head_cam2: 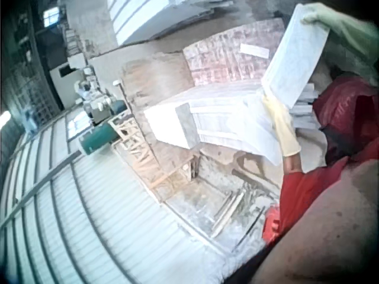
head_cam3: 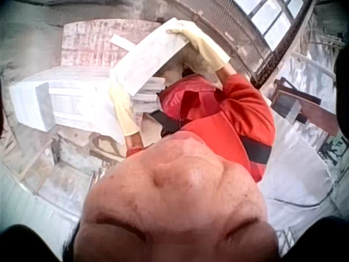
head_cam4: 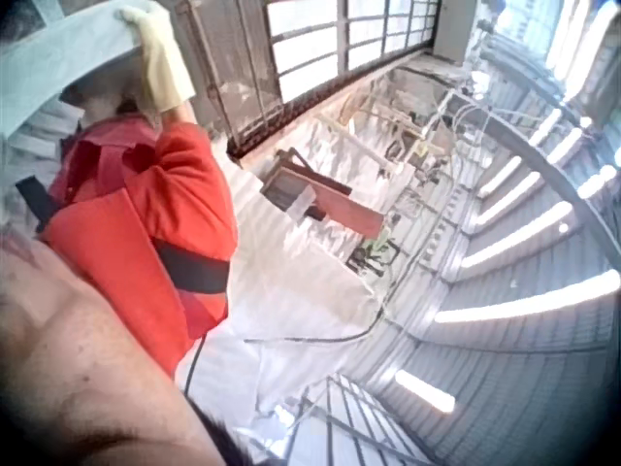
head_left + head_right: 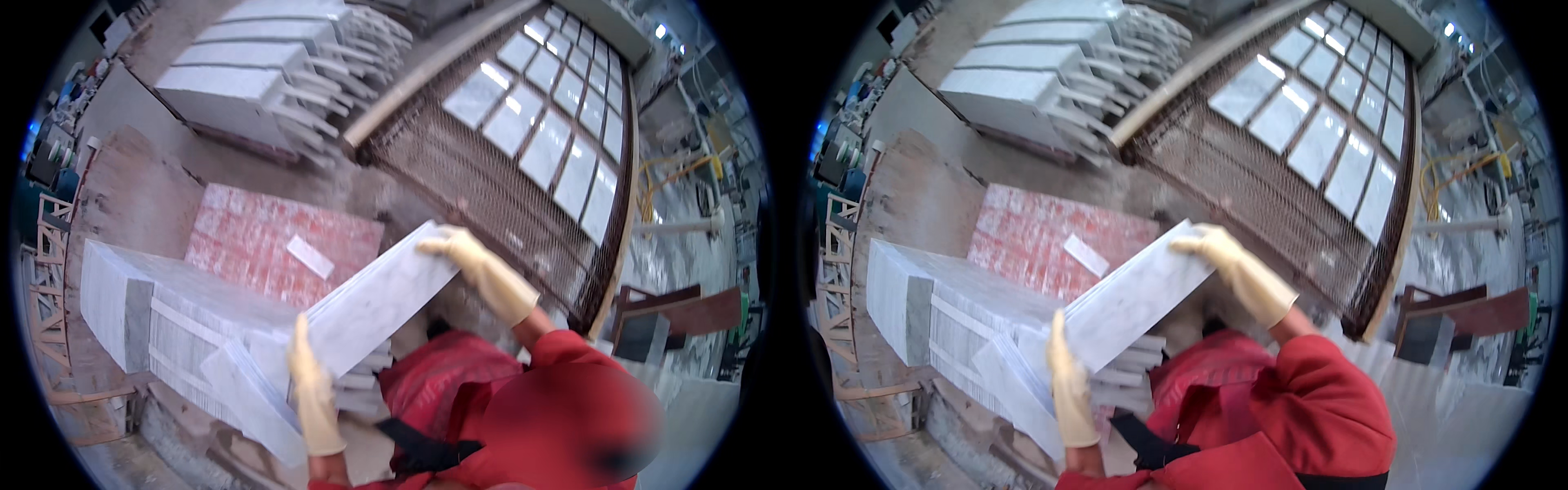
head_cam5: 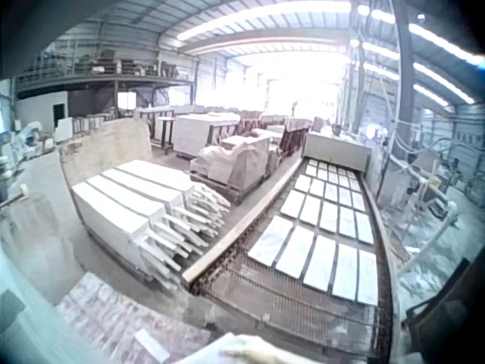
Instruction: The person picks up rectangular white tiles from a stack and places them one by one onto a metal mesh conveyor belt. They arrange the tiles in neat rows, filling the available space on the belt.
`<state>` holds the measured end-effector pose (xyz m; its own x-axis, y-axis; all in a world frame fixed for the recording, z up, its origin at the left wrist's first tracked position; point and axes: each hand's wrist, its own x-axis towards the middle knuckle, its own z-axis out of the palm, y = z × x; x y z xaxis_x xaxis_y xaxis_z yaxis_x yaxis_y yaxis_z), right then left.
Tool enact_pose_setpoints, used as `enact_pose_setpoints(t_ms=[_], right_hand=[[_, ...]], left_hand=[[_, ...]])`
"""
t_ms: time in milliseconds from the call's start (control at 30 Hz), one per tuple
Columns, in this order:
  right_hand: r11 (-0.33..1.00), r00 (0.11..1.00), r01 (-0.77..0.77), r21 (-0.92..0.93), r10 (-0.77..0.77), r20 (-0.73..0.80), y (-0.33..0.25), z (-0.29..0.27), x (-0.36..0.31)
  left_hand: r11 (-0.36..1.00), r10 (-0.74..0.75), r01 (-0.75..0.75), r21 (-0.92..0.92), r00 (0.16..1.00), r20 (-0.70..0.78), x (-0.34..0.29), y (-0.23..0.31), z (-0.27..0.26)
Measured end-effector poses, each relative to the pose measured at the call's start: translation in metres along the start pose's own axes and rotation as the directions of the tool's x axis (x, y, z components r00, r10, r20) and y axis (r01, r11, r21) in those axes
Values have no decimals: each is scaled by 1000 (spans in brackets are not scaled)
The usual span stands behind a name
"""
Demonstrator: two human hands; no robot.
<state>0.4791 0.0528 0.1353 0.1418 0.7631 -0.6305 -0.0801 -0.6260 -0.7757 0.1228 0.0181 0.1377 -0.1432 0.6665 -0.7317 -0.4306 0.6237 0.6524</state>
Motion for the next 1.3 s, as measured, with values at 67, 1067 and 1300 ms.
enact_pose_setpoints(t_ms=[67, 1067, 1300], right_hand=[[998, 998, -40, -40, 38, -54, 18, -46, -9], [738, 620, 338, -584, -641, -451, -1, -280, 0], [757, 633, 342, -557, -624, -459, 33, -254, -82]], left_hand=[[992, -123, 124, -27, 992, 30, 5, -51, 24], [960, -245, 260, -101, 960, 137, 25, -259, 211], [956, -272, 285, -63, 948, 163, 16, -243, 222]])
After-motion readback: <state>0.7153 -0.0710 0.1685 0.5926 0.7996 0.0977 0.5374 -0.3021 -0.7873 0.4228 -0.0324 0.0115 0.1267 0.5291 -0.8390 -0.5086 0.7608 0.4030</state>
